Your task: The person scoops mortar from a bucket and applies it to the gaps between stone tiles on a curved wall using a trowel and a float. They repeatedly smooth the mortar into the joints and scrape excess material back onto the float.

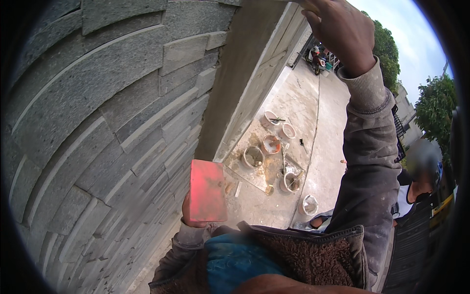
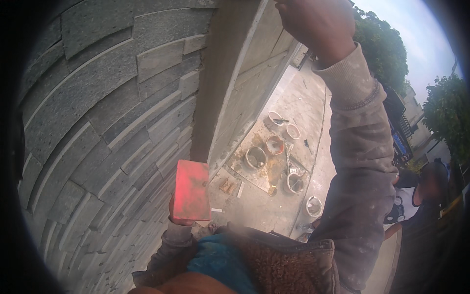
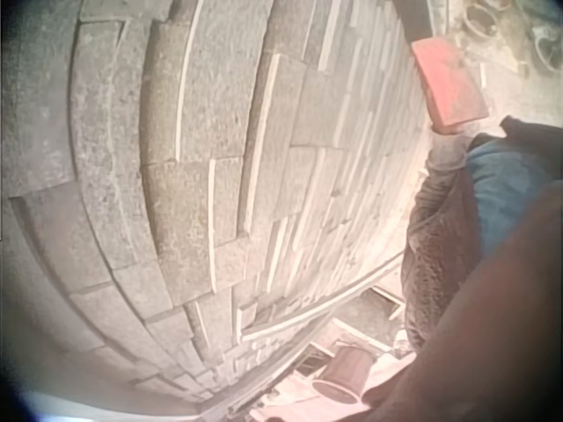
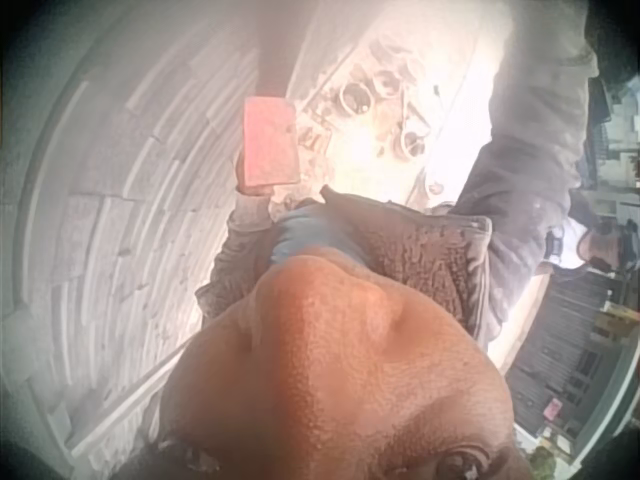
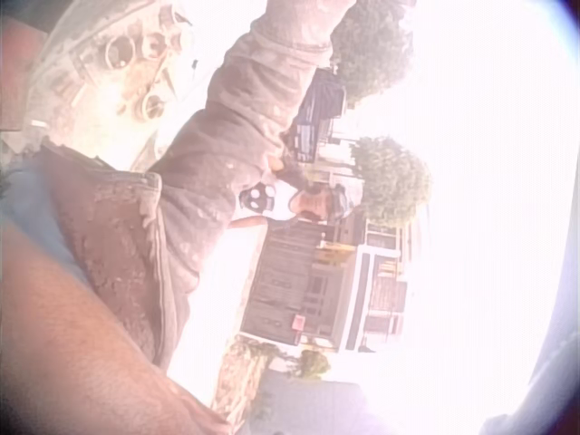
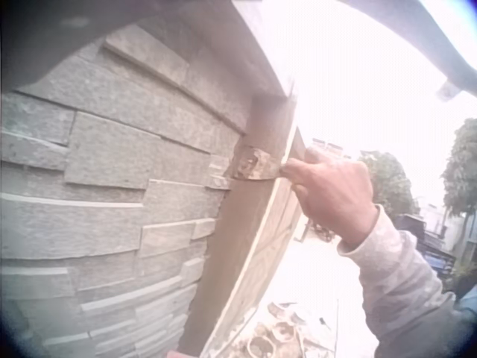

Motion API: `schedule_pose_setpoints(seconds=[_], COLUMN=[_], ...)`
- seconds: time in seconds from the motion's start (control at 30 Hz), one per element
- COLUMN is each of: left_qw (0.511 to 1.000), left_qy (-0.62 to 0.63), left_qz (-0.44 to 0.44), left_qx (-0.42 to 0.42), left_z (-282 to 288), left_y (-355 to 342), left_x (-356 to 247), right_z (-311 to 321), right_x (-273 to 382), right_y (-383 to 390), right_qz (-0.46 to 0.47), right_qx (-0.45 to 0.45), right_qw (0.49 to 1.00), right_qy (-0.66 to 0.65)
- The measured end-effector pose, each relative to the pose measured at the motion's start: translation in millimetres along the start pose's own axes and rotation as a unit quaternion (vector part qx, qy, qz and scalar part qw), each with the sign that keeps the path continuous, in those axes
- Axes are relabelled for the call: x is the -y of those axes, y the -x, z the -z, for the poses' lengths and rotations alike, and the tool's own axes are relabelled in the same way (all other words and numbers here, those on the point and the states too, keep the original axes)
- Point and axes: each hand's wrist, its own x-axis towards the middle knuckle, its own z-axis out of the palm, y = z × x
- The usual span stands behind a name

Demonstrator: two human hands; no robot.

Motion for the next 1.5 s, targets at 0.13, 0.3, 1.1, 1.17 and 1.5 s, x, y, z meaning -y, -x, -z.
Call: schedule_pose_setpoints(seconds=[0.13, 0.3, 1.1, 1.17, 1.5], left_qw=[0.998, 0.997, 0.988, 0.986, 0.941], left_qy=[0.056, -0.05, 0.099, 0.088, -0.238], left_qz=[0.0, -0.037, -0.071, -0.099, -0.24], left_qx=[0.026, 0.038, 0.1, 0.102, 0.003], left_z=[9, -1, -87, -89, -120], left_y=[3, 2, -84, -84, -87], left_x=[2, 0, -39, -36, -10], right_z=[-4, 18, -32, -34, -34], right_x=[1, 8, 138, 129, 70], right_y=[-2, 8, 321, 338, 343], right_qz=[0.029, -0.026, -0.086, -0.078, -0.343], right_qx=[-0.043, -0.023, -0.056, -0.015, 0.22], right_qw=[0.998, 0.999, 0.96, 0.957, 0.606], right_qy=[-0.036, -0.028, -0.262, -0.277, -0.683])
